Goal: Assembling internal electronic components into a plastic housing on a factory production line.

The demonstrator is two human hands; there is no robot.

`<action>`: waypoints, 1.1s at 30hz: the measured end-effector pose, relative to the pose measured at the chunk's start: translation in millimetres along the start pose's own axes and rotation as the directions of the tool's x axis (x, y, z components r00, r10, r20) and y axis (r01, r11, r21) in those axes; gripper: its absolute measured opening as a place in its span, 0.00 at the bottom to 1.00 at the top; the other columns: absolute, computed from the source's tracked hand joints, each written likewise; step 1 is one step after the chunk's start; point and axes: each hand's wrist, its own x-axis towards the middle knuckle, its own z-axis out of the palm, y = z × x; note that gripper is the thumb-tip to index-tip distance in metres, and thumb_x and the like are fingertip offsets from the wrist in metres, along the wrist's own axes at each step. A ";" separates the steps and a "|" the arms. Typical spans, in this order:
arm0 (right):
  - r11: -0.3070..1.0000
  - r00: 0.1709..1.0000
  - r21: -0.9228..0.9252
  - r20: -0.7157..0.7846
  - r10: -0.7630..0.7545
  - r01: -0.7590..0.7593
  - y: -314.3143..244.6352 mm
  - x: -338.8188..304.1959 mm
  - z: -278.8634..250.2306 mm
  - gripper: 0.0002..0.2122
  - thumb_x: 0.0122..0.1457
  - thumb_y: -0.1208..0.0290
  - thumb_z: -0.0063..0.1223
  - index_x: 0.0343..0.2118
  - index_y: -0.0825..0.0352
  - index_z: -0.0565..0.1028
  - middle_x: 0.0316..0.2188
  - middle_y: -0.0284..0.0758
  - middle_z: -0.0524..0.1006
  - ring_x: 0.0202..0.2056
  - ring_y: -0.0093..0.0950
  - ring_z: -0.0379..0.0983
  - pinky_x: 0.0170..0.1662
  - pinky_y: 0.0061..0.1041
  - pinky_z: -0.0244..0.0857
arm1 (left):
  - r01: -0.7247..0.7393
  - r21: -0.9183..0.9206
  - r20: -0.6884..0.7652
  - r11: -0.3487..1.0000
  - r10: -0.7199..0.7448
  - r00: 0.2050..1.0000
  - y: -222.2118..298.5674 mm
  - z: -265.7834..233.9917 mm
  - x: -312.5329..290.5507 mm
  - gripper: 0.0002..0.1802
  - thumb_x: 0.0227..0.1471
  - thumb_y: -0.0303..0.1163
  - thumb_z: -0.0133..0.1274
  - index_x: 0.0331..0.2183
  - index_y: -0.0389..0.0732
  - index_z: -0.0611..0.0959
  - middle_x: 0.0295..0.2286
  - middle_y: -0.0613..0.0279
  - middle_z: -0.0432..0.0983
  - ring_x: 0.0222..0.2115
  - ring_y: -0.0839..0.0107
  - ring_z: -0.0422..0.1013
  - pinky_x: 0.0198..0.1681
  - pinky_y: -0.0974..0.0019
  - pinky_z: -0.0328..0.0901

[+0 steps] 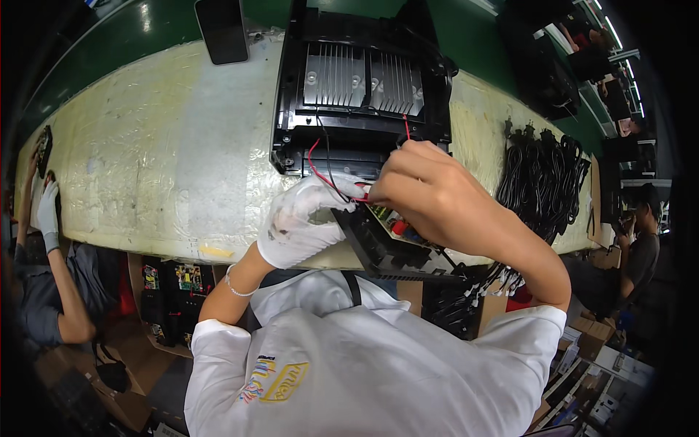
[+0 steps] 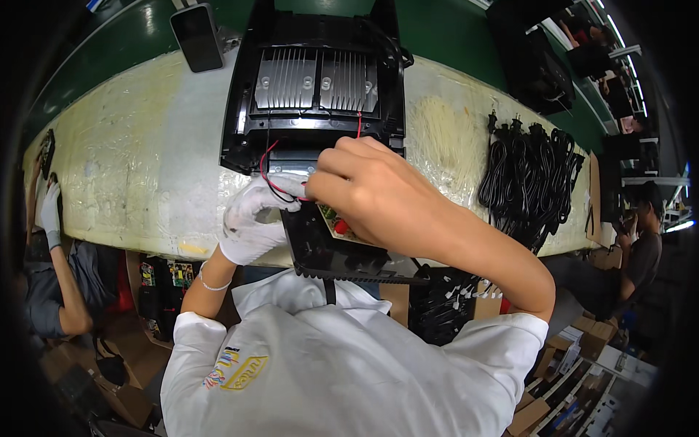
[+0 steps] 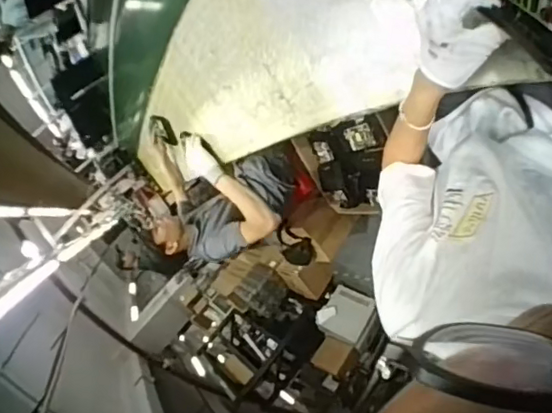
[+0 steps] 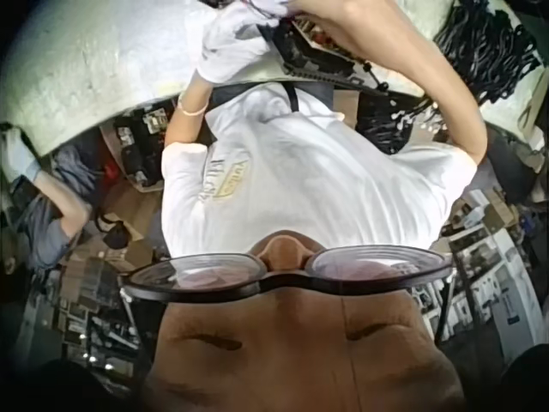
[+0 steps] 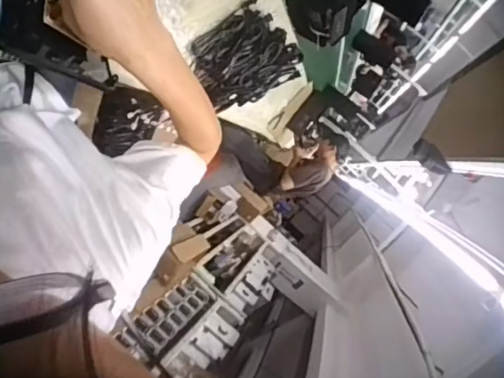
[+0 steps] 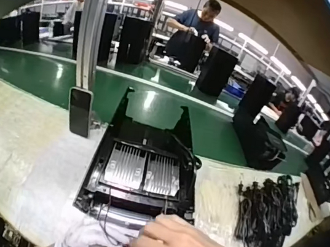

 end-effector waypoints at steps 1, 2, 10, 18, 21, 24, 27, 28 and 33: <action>1.000 1.000 0.004 0.003 0.004 -0.004 1.2 0.9 0.4 0.18 0.41 0.85 0.59 0.40 0.68 0.76 0.29 0.35 0.71 0.33 0.36 0.67 0.39 0.31 0.63 | -0.019 0.026 -0.005 0.999 0.019 1.000 0.1 0.7 1.9 0.14 0.38 0.23 0.64 0.32 0.41 0.80 0.38 0.59 0.78 0.42 0.63 0.74 0.45 0.62 0.69; 0.999 1.000 0.043 0.004 -0.017 0.017 1.9 2.7 1.5 0.15 0.40 0.85 0.59 0.35 0.68 0.77 0.29 0.35 0.71 0.34 0.35 0.67 0.38 0.30 0.63 | -0.014 0.023 -0.004 1.000 0.014 1.000 1.2 0.7 2.1 0.14 0.38 0.23 0.64 0.32 0.41 0.80 0.38 0.59 0.78 0.42 0.63 0.74 0.45 0.62 0.69; 0.998 0.958 -0.036 0.283 -0.039 0.051 -6.6 24.0 -13.8 0.07 0.37 0.80 0.58 0.24 0.70 0.75 0.27 0.34 0.71 0.33 0.34 0.68 0.35 0.29 0.66 | 0.092 0.039 -0.022 0.995 -0.092 0.996 1.6 6.6 -2.1 0.13 0.39 0.25 0.64 0.32 0.42 0.81 0.40 0.59 0.77 0.39 0.62 0.75 0.42 0.65 0.69; 0.996 0.943 -0.041 0.327 -0.064 0.082 -6.9 21.5 -10.5 0.04 0.36 0.79 0.55 0.18 0.70 0.73 0.25 0.33 0.72 0.32 0.32 0.68 0.33 0.29 0.68 | 0.135 -0.015 0.036 0.991 -0.135 0.990 0.4 2.6 -3.1 0.09 0.43 0.28 0.63 0.32 0.41 0.82 0.37 0.60 0.78 0.39 0.64 0.75 0.40 0.66 0.70; 0.975 0.916 -0.217 0.400 0.045 0.047 -14.6 24.3 -13.9 0.07 0.35 0.80 0.55 0.22 0.71 0.74 0.27 0.33 0.73 0.35 0.33 0.69 0.34 0.30 0.70 | 0.098 -0.020 0.069 0.995 -0.096 0.993 -0.8 2.7 -4.8 0.10 0.44 0.28 0.62 0.33 0.41 0.83 0.36 0.60 0.78 0.38 0.64 0.75 0.40 0.67 0.70; 0.997 0.994 0.021 0.079 -0.077 0.076 -17.1 36.0 -12.4 0.12 0.35 0.81 0.56 0.29 0.71 0.76 0.30 0.34 0.74 0.39 0.34 0.70 0.37 0.29 0.70 | 0.252 -0.078 0.112 0.965 -0.242 0.964 9.8 -0.8 1.9 0.11 0.44 0.27 0.62 0.34 0.42 0.83 0.36 0.59 0.78 0.39 0.63 0.75 0.41 0.66 0.70; 0.980 0.977 0.064 0.090 -0.191 0.186 -2.5 39.1 -7.0 0.14 0.38 0.82 0.57 0.33 0.72 0.76 0.33 0.36 0.75 0.40 0.35 0.69 0.38 0.29 0.69 | 0.266 -0.073 0.142 0.961 -0.254 0.957 5.7 -3.7 -1.0 0.11 0.44 0.27 0.61 0.35 0.42 0.83 0.36 0.58 0.78 0.39 0.62 0.75 0.41 0.66 0.70; 0.975 0.959 0.067 0.176 -0.222 0.213 1.0 38.7 -7.0 0.13 0.39 0.82 0.58 0.33 0.73 0.76 0.33 0.37 0.74 0.40 0.35 0.69 0.37 0.29 0.69 | 0.080 0.021 0.104 0.997 -0.082 0.991 0.8 -4.6 -4.4 0.11 0.44 0.27 0.61 0.34 0.41 0.83 0.37 0.58 0.78 0.39 0.61 0.75 0.41 0.66 0.70; 0.990 0.960 0.093 0.251 -0.123 0.103 8.2 26.6 -3.1 0.11 0.38 0.82 0.57 0.29 0.73 0.75 0.31 0.37 0.72 0.36 0.35 0.67 0.36 0.30 0.68 | 0.110 -0.062 0.008 0.992 -0.110 0.994 -0.5 0.6 -11.1 0.10 0.43 0.27 0.61 0.33 0.40 0.82 0.37 0.57 0.77 0.40 0.61 0.74 0.42 0.65 0.69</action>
